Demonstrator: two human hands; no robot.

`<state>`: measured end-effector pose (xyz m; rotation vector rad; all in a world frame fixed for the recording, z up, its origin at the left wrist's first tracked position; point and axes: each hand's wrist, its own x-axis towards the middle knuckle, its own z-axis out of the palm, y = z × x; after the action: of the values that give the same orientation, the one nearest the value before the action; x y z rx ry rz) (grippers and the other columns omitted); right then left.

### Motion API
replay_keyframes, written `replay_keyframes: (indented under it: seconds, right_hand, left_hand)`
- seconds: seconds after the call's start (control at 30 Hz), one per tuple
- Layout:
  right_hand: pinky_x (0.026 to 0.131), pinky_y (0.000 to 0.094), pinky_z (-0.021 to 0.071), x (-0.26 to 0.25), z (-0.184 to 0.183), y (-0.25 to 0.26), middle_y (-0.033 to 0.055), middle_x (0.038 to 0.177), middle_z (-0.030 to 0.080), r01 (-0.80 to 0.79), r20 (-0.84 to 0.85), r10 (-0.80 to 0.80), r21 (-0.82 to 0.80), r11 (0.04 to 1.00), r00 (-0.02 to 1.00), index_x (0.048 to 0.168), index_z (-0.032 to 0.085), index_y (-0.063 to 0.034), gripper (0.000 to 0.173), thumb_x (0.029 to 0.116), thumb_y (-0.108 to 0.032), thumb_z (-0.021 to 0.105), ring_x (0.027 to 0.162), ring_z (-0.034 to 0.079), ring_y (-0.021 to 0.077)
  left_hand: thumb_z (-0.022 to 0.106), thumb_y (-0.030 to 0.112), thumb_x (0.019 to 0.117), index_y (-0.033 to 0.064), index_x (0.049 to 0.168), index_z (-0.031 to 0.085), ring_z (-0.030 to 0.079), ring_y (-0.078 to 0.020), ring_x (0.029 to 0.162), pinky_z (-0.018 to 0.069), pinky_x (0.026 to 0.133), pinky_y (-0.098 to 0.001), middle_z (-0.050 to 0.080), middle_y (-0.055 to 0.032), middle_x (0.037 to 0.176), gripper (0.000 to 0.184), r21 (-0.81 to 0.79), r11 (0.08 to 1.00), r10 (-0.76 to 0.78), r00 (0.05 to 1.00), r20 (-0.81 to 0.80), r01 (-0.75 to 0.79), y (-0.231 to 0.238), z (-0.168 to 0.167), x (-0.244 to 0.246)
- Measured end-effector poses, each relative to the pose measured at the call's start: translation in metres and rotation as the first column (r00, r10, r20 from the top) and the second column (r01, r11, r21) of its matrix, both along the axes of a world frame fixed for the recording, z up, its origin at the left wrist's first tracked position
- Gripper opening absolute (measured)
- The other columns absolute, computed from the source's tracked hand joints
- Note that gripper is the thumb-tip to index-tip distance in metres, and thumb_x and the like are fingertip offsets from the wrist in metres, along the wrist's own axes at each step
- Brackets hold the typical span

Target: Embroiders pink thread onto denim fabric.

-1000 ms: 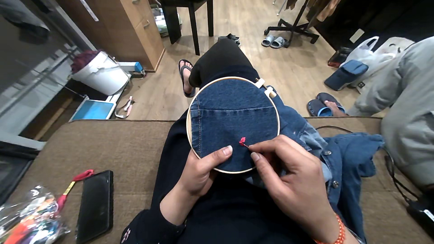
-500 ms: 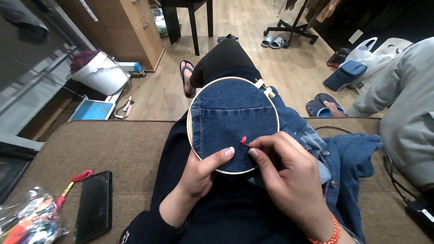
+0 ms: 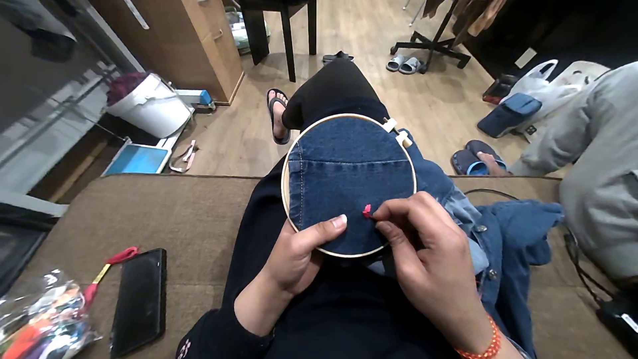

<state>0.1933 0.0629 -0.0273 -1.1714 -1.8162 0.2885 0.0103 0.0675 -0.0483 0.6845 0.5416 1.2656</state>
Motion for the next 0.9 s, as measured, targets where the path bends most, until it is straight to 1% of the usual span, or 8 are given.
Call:
replay_keyframes:
  seconds: [0.17, 0.37, 0.6, 0.67, 0.8, 0.9]
  right_hand:
    - [0.063, 0.0088, 0.0475, 0.0005, 0.0013, 0.0020, -0.0080, 0.088, 0.054, -0.002, -0.022, 0.002, 0.003, 1.000, 1.000, 0.097, 0.072, -0.0155, 0.012, 0.0946, -0.012, 0.060, 0.075, 0.054, -0.0044]
    - [0.066, 0.0108, 0.0516, 0.0020, 0.0013, 0.0024, -0.0089, 0.090, 0.058, -0.035, -0.056, 0.035, -0.010, 0.999, 0.998, 0.095, 0.069, -0.0164, 0.007, 0.0959, -0.015, 0.062, 0.078, 0.058, -0.0033]
    - [0.065, 0.0106, 0.0520, 0.0022, 0.0030, 0.0018, -0.0095, 0.088, 0.059, -0.045, -0.042, 0.045, -0.011, 0.999, 0.998, 0.094, 0.067, -0.0163, 0.006, 0.0959, -0.015, 0.061, 0.077, 0.059, -0.0040]
    - [0.064, 0.0107, 0.0520, 0.0021, 0.0031, 0.0019, -0.0097, 0.088, 0.059, -0.050, -0.042, 0.049, -0.015, 0.999, 0.998, 0.094, 0.067, -0.0165, 0.006, 0.0960, -0.016, 0.061, 0.076, 0.059, -0.0040]
    - [0.067, 0.0111, 0.0522, 0.0024, 0.0025, 0.0005, -0.0096, 0.090, 0.059, -0.062, -0.040, 0.061, -0.015, 0.998, 0.997, 0.096, 0.068, -0.0160, 0.008, 0.0970, -0.016, 0.060, 0.080, 0.059, -0.0038]
    - [0.067, 0.0113, 0.0520, 0.0021, 0.0003, -0.0015, -0.0094, 0.090, 0.059, -0.056, -0.044, 0.056, -0.011, 0.998, 0.997, 0.098, 0.068, -0.0155, 0.009, 0.0977, -0.016, 0.059, 0.079, 0.059, -0.0036]
  left_hand:
    - [0.070, 0.003, 0.0897, 0.0091, 0.116, 0.070, 0.074, -0.0205, 0.098, 0.0613, 0.089, -0.0394, 0.074, -0.0137, 0.108, 0.027, 0.007, 1.000, -0.005, 0.999, -0.038, 0.005, -0.0001, 0.0018, -0.0026]
    - [0.072, 0.003, 0.0898, 0.0086, 0.117, 0.070, 0.074, -0.0201, 0.098, 0.0618, 0.088, -0.0385, 0.074, -0.0138, 0.108, 0.028, 0.053, 0.999, 0.002, 0.996, -0.088, 0.003, -0.0019, 0.0049, -0.0041]
    - [0.073, 0.003, 0.0894, 0.0089, 0.118, 0.069, 0.074, -0.0205, 0.098, 0.0618, 0.088, -0.0384, 0.074, -0.0138, 0.108, 0.030, 0.085, 0.996, 0.012, 0.995, -0.094, -0.004, -0.0023, 0.0045, -0.0034]
    - [0.073, 0.002, 0.0889, 0.0089, 0.118, 0.069, 0.074, -0.0202, 0.098, 0.0618, 0.088, -0.0382, 0.074, -0.0137, 0.108, 0.030, 0.076, 0.997, 0.019, 0.995, -0.096, -0.012, -0.0033, 0.0051, -0.0028]
    - [0.072, 0.001, 0.0881, 0.0082, 0.117, 0.069, 0.074, -0.0203, 0.097, 0.0619, 0.088, -0.0391, 0.074, -0.0139, 0.107, 0.030, 0.031, 0.999, 0.041, 0.996, -0.085, -0.038, -0.0048, 0.0057, -0.0011]
    - [0.072, 0.001, 0.0880, 0.0078, 0.117, 0.069, 0.074, -0.0206, 0.097, 0.0618, 0.088, -0.0391, 0.074, -0.0146, 0.107, 0.030, 0.020, 0.999, 0.039, 0.996, -0.079, -0.038, -0.0045, 0.0062, -0.0013]
